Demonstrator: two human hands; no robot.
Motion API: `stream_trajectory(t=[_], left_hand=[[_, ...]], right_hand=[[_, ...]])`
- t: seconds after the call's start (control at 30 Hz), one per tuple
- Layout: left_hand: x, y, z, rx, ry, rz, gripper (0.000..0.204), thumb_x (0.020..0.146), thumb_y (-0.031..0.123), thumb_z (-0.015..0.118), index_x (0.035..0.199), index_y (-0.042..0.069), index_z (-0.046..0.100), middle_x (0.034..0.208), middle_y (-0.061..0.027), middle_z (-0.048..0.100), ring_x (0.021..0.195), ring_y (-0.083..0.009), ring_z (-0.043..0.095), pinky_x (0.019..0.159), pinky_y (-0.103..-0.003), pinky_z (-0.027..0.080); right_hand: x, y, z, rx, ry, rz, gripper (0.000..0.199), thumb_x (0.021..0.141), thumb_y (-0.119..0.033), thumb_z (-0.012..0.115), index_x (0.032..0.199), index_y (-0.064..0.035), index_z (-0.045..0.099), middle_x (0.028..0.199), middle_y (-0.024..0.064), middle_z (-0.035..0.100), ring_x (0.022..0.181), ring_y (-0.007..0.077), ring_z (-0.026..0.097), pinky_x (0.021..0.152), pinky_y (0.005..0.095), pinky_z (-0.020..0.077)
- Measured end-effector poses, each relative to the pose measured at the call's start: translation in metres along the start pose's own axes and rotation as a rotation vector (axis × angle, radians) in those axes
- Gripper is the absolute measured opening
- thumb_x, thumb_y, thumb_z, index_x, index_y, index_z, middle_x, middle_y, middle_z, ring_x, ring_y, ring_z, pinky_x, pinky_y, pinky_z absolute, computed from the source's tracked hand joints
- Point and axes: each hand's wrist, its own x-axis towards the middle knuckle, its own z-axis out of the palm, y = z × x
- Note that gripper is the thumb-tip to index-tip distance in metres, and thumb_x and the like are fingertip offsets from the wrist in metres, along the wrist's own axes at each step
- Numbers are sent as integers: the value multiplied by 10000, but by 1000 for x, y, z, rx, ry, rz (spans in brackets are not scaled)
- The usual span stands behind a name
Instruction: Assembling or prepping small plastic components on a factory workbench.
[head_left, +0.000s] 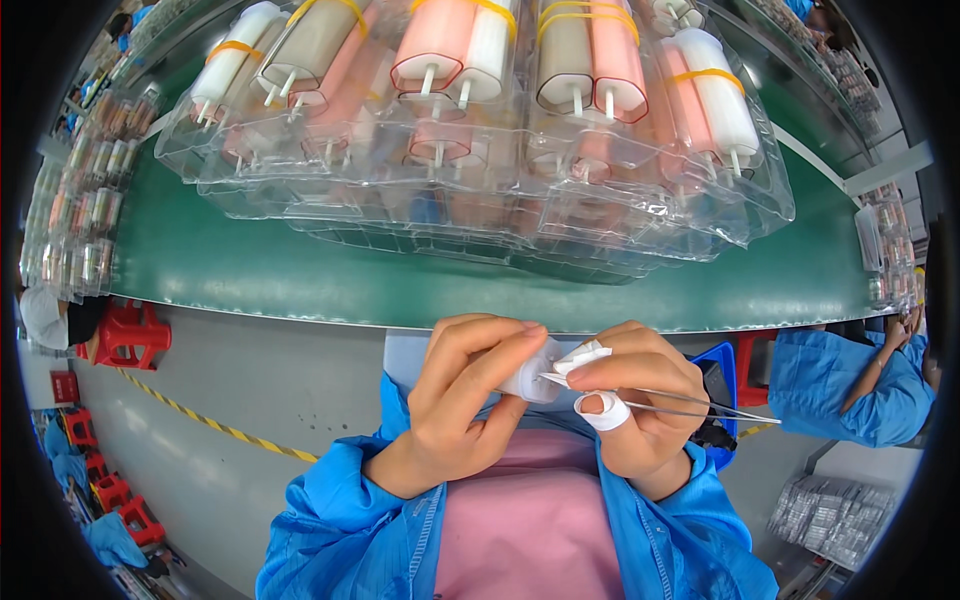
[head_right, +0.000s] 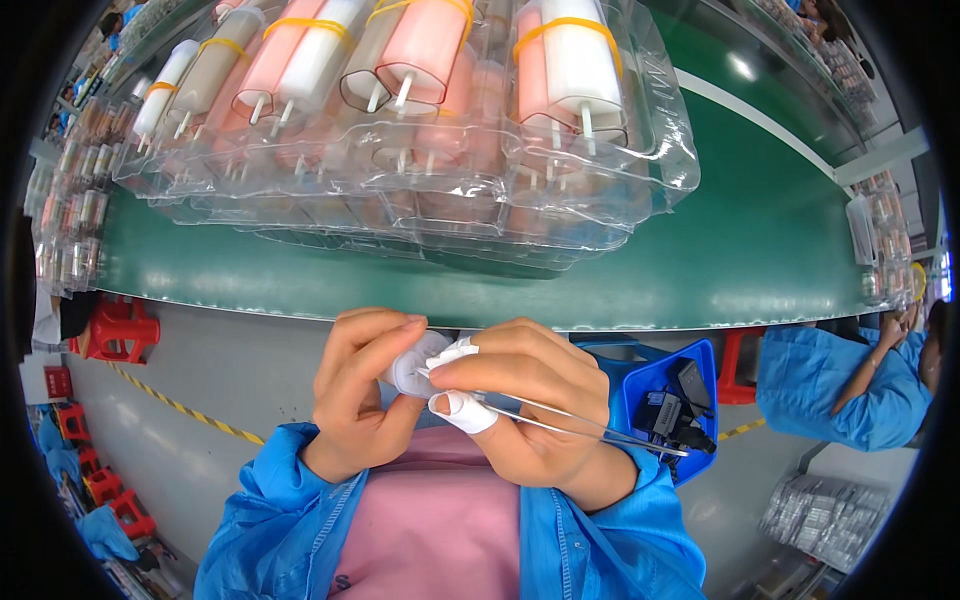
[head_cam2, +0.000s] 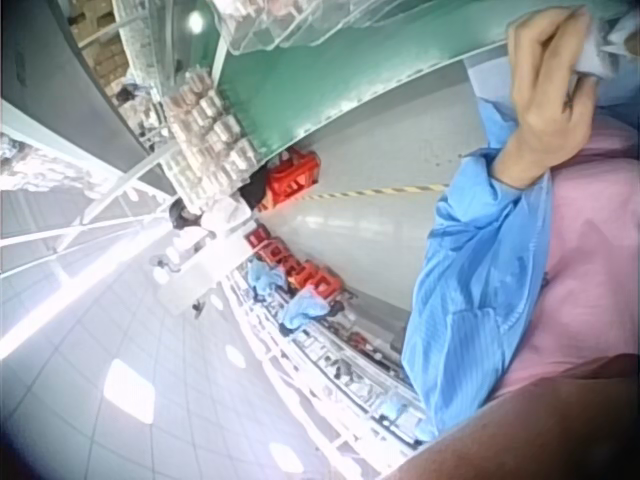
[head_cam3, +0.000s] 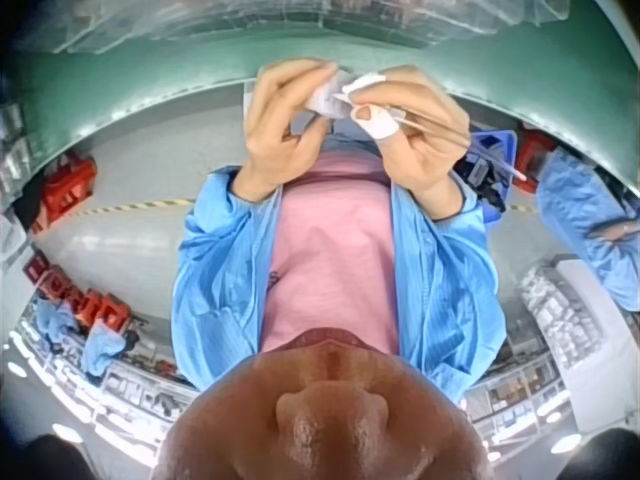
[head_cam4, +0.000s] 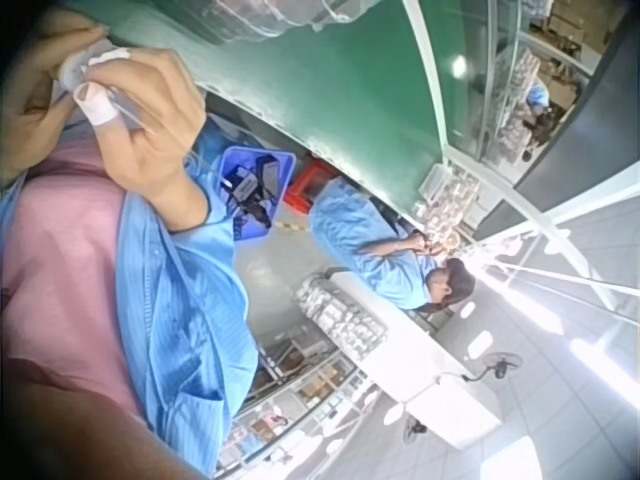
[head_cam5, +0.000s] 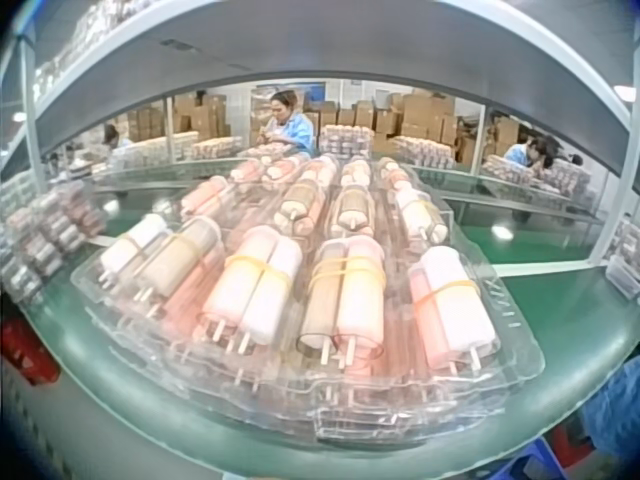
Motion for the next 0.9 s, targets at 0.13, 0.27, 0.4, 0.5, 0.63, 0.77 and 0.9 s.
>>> stream_trajectory(t=[0.13, 0.27, 0.4, 0.5, 0.63, 0.77, 0.9], left_hand=[[0, 0, -1, 15, 5, 14, 575, 525, -135, 612, 1090, -29, 606, 1036, -151, 584, 886, -286, 562, 736, -342, 460], [0, 1, -1, 12, 9, 18, 577, 516, -136, 611, 1084, -32, 610, 1033, -150, 584, 889, -285, 561, 735, -342, 460], [-1, -2, -5, 54, -54, 43, 485, 604, -120, 643, 1083, -62, 589, 1056, -179, 556, 934, -272, 561, 764, -325, 489], [-2, -2, -3, 46, -27, 36, 512, 576, -123, 634, 1082, -51, 598, 1047, -169, 567, 917, -275, 560, 751, -328, 479], [-2, 0, 1, 24, 13, 17, 578, 515, -138, 622, 1083, -29, 612, 1033, -147, 589, 885, -281, 561, 730, -335, 458], [-2, 0, 2, 25, 20, 21, 557, 534, -131, 633, 1081, -27, 613, 1032, -145, 594, 880, -275, 562, 726, -330, 457], [0, -1, 2, 9, 7, 16, 533, 560, -126, 638, 1083, -29, 611, 1025, -148, 594, 874, -273, 562, 723, -330, 459]], right_hand=[[-1, 2, 1, 7, 9, -45, 167, 689, -77, 753, 826, -11, 685, 777, 117, 657, 644, 240, 624, 562, 297, 493], [-1, 2, 3, -3, 12, -54, 170, 685, -81, 757, 822, -10, 683, 769, 118, 655, 639, 242, 623, 564, 299, 495], [-1, 2, 3, -31, -4, -52, 173, 685, -80, 758, 828, -18, 683, 775, 114, 654, 647, 243, 624, 568, 297, 497], [0, 1, 2, -46, -20, -52, 170, 686, -74, 756, 831, -24, 682, 777, 110, 653, 654, 244, 625, 574, 297, 499], [3, -3, 0, -68, -65, -43, 161, 688, -65, 754, 825, -26, 679, 777, 106, 652, 657, 243, 626, 577, 297, 502], [4, -3, 0, -73, -72, -55, 160, 689, -61, 750, 826, -26, 676, 776, 104, 652, 655, 238, 625, 577, 292, 502], [4, 0, -2, 19, -48, 4, 146, 703, -33, 724, 838, -13, 673, 787, 111, 657, 660, 215, 620, 568, 275, 493]])
